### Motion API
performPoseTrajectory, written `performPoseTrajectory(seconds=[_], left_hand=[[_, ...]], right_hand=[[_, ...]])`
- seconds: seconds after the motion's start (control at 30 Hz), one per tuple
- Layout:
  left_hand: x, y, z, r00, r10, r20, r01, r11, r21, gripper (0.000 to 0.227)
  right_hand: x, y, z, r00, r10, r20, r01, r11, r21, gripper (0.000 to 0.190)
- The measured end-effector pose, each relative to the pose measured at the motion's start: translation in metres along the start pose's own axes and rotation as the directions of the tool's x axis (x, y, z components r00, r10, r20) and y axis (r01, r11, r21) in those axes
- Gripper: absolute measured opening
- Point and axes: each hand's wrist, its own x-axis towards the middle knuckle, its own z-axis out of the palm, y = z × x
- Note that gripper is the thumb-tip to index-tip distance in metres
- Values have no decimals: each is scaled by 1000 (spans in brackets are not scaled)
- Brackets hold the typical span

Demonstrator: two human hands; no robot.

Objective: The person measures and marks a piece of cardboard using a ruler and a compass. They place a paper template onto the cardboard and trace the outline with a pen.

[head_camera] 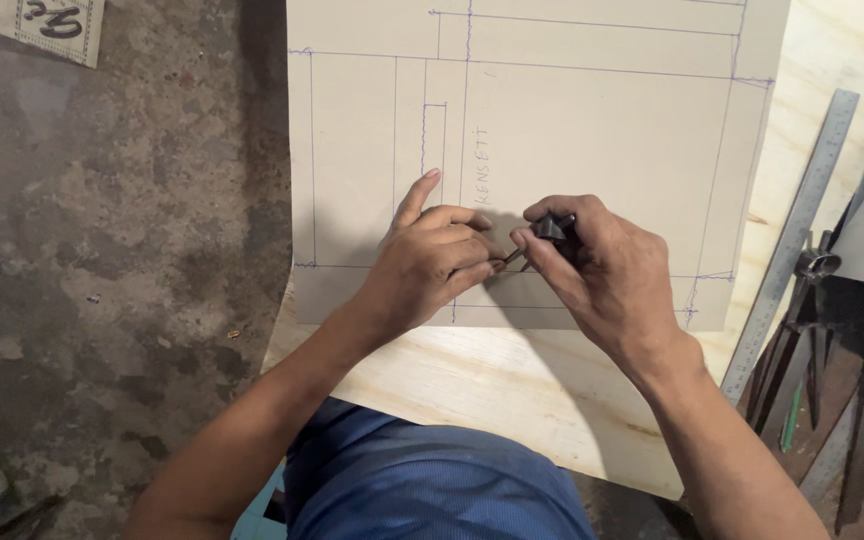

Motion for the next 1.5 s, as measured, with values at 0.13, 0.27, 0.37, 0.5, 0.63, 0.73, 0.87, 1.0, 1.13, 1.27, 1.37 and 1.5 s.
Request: performPoseTrajectory(seconds=[0.13, 0.27, 0.37, 0.5, 0.63, 0.73, 0.87, 1.0, 1.13, 1.27, 1.37, 1.5], left_hand=[[-1, 2, -2, 1000, 1, 10, -1, 1000, 17, 8], [2, 2, -3, 1000, 22, -12, -22, 1000, 10, 8], [-3, 1, -2, 998, 56, -14, -55, 998, 29, 10], [-3, -1, -7, 999, 46, 10, -46, 999, 5, 19], [-3, 1, 7, 997, -39, -60, 36, 999, -36, 34], [0, 0, 13, 1000, 17, 16, -22, 930, 367, 59], [4, -14, -32, 989, -86, 116, 9, 838, 546, 69], [-10, -17, -45, 998, 11, 67, -42, 878, 478, 55], [8, 2, -4, 997, -17, 81, 6, 991, 131, 26], [26, 19, 25, 997, 50, 60, -48, 998, -40, 16], [32, 17, 22, 996, 64, 69, -62, 998, -33, 10], [29, 10, 21, 995, 86, 45, -84, 996, -39, 9]], right_hand=[[-1, 2, 3, 1000, 21, -5, -21, 999, -34, 25], [-6, 2, 9, 995, -70, -74, 64, 995, -80, 25], [-12, -2, 15, 984, -121, -130, 104, 986, -130, 24], [-7, -12, 4, 996, -74, -53, 69, 994, -82, 23], [-18, -10, -23, 993, 0, -115, 5, 999, 42, 23], [-30, 2, -43, 973, 26, -227, -36, 999, -40, 25], [-29, 14, -57, 963, 241, -123, -252, 964, -89, 26], [-29, 24, -51, 970, 241, -33, -243, 969, -37, 27], [-18, 25, -40, 982, 185, -33, -186, 982, -35, 28], [-14, 22, -36, 973, 229, -4, -229, 973, -19, 29], [-10, 20, -32, 980, 200, -8, -200, 980, 14, 29], [-4, 18, -29, 976, 214, 32, -214, 977, 10, 29]])
